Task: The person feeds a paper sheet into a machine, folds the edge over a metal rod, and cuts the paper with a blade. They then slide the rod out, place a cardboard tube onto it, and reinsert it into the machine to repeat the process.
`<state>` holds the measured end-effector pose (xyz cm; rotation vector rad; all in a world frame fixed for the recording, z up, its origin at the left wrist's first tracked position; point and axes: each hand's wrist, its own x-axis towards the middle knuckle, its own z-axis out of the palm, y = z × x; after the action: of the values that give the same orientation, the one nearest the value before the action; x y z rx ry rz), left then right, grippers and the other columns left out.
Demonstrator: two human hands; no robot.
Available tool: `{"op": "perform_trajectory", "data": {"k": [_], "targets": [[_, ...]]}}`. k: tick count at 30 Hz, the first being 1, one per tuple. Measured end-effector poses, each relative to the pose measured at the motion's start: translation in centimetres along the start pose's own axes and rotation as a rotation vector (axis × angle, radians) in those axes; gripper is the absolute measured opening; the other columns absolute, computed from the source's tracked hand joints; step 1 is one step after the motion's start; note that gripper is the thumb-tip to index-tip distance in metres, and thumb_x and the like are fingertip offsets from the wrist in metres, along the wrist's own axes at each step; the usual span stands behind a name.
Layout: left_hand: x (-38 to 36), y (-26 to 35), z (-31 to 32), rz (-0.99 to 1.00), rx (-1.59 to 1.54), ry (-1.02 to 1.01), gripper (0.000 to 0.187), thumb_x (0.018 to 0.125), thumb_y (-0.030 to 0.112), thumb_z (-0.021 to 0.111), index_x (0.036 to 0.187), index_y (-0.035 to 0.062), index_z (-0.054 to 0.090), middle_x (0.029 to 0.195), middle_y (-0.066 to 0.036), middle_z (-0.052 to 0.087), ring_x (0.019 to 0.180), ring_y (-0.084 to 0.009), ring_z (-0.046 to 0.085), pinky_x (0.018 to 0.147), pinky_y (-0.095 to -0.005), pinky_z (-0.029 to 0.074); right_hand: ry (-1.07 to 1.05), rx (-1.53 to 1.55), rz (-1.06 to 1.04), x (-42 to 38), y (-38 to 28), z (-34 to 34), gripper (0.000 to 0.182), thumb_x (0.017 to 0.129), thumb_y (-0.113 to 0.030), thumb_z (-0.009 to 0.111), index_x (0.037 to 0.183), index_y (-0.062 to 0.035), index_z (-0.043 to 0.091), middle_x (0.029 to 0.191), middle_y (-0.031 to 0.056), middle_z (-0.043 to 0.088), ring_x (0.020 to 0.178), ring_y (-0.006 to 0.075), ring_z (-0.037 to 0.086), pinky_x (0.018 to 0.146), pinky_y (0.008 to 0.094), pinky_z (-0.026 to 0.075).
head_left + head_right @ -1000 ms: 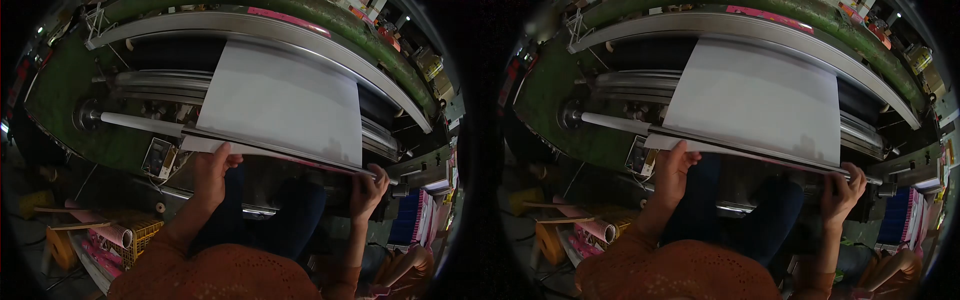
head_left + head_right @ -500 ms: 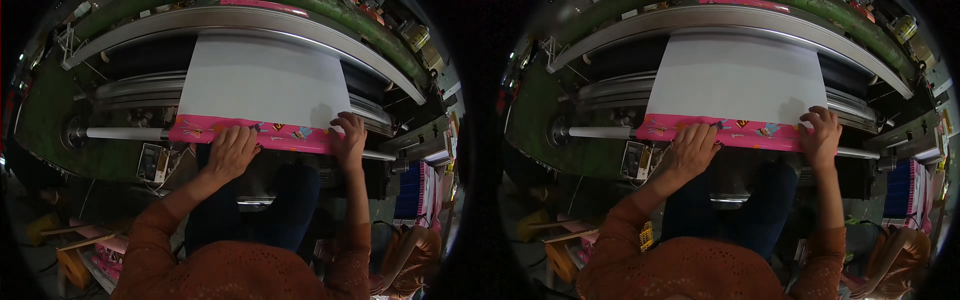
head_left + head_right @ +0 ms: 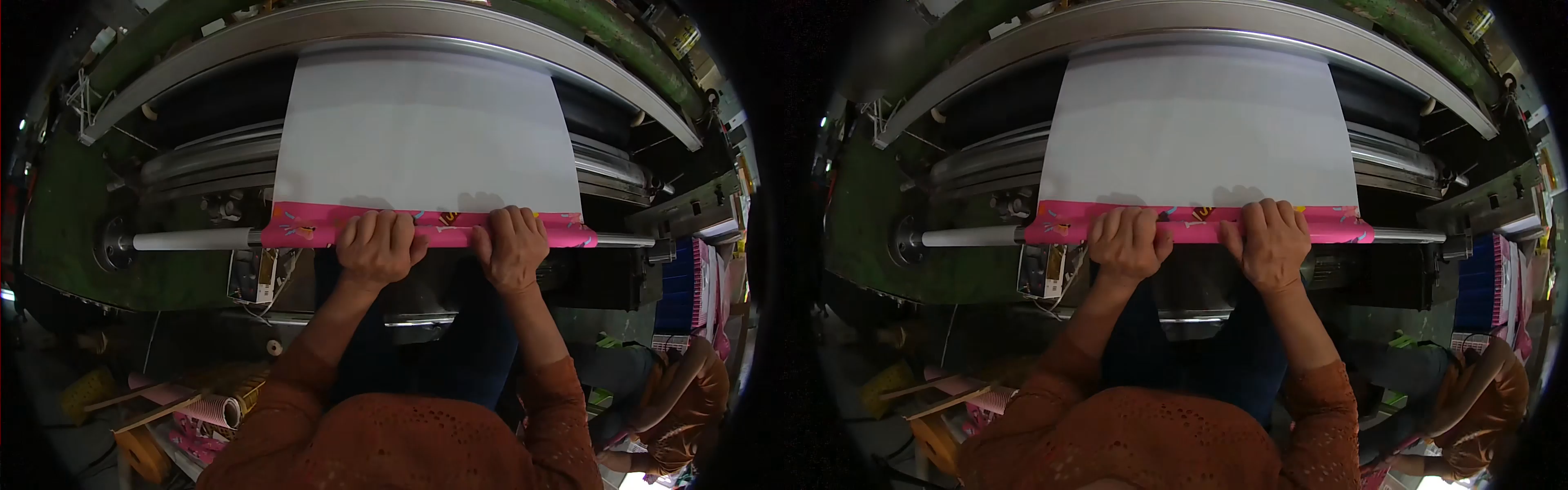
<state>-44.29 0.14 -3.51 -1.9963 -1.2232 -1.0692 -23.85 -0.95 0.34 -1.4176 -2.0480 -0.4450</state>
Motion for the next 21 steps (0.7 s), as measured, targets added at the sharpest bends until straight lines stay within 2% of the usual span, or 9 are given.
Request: {"op": "perform_trajectory", "data": {"k": [2,5,9,11,12,15,17,20,21], "targets": [[0.5,0.0,-0.4,-0.025,-0.030,0.006,0.025,0.089,0.028,0.052,0.075,0.0079,0.055,0.075,-0.005,0.059,0.070,-0.0235,0.057,0.062,-0.0350,0.042,-0.037,0.063,0.049,0.3,0.0,-0.2,0.028,0.077,-0.032,0.070,0.077,-0.0096,0.053,0.070,0.0051,0.052,0.068,0.0252,0.053,0.059,0.0354,0.041],[0.7,0.0,-1.2,-0.068,-0.059,-0.180,0.022,0.088,0.027,0.054,0.078,0.0067,0.058,0.081,-0.006,0.061,0.076,-0.0249,0.060,0.065,-0.0352,0.044,-0.108,0.062,0.060,0.6,0.1,-0.4,0.027,0.077,-0.030,0.070,0.077,-0.0090,0.053,0.070,0.0053,0.052,0.068,0.0253,0.053,0.059,0.0360,0.042],[2.8,0.0,-1.4,-0.061,-0.105,-0.147,0.026,0.088,0.029,0.057,0.072,0.0084,0.056,0.086,-0.007,0.060,0.084,-0.0238,0.060,0.071,-0.0343,0.045,-0.148,0.075,0.105,1.4,0.3,-0.6,0.023,0.078,-0.027,0.070,0.079,-0.0086,0.055,0.071,0.0050,0.054,0.068,0.0252,0.054,0.059,0.0362,0.044],[3.8,-0.1,-2.1,-0.112,-0.195,-0.262,0.016,0.085,0.017,0.058,0.076,0.0030,0.060,0.097,-0.011,0.063,0.096,-0.0289,0.061,0.075,-0.0383,0.048,-0.156,0.179,0.105,1.8,0.4,-0.6,0.020,0.080,-0.024,0.069,0.084,-0.0071,0.059,0.082,0.0062,0.060,0.078,0.0263,0.057,0.064,0.0371,0.046],[4.6,-0.3,-2.4,-0.108,-0.202,-0.262,0.016,0.085,0.017,0.058,0.076,0.0030,0.060,0.097,-0.011,0.063,0.096,-0.0289,0.061,0.075,-0.0383,0.048,-0.155,0.174,0.111,2.2,0.5,-0.9,0.020,0.080,-0.024,0.069,0.084,-0.0071,0.059,0.082,0.0062,0.060,0.078,0.0263,0.057,0.064,0.0371,0.046],[5.7,-0.8,-2.4,-0.192,-0.305,-0.400,0.016,0.086,0.011,0.056,0.075,0.0007,0.061,0.103,-0.012,0.063,0.104,-0.0314,0.058,0.082,-0.0402,0.048,-0.199,0.169,0.106,3.7,0.4,-1.3,0.024,0.081,-0.023,0.068,0.096,-0.0057,0.061,0.106,0.0090,0.062,0.095,0.0287,0.057,0.073,0.0399,0.047],[6.0,-1.2,-2.1,-0.290,-0.461,-0.267,0.018,0.090,0.011,0.051,0.084,-0.0018,0.062,0.112,-0.014,0.061,0.109,-0.0333,0.056,0.088,-0.0403,0.047,-0.160,0.126,0.180,5.1,0.4,-1.1,0.031,0.082,-0.024,0.068,0.105,-0.0051,0.060,0.123,0.0100,0.056,0.109,0.0303,0.053,0.081,0.0424,0.045],[5.6,-2.9,-3.5,-0.034,-0.371,0.074,0.025,0.094,0.013,0.045,0.112,-0.0010,0.056,0.125,-0.020,0.055,0.115,-0.0364,0.054,0.097,-0.0442,0.043,-0.099,0.057,0.185,7.1,1.9,1.2,0.033,0.083,-0.025,0.067,0.109,-0.0054,0.059,0.127,0.0105,0.053,0.112,0.0297,0.052,0.083,0.0422,0.043],[4.9,-2.0,-4.1,-0.019,-0.384,0.082,0.025,0.094,0.013,0.045,0.112,-0.0010,0.056,0.125,-0.020,0.055,0.115,-0.0364,0.054,0.097,-0.0442,0.043,-0.027,0.011,0.158,8.1,2.7,2.1,0.033,0.083,-0.025,0.067,0.108,-0.0054,0.059,0.125,0.0109,0.055,0.112,0.0294,0.052,0.083,0.0420,0.043]]}}
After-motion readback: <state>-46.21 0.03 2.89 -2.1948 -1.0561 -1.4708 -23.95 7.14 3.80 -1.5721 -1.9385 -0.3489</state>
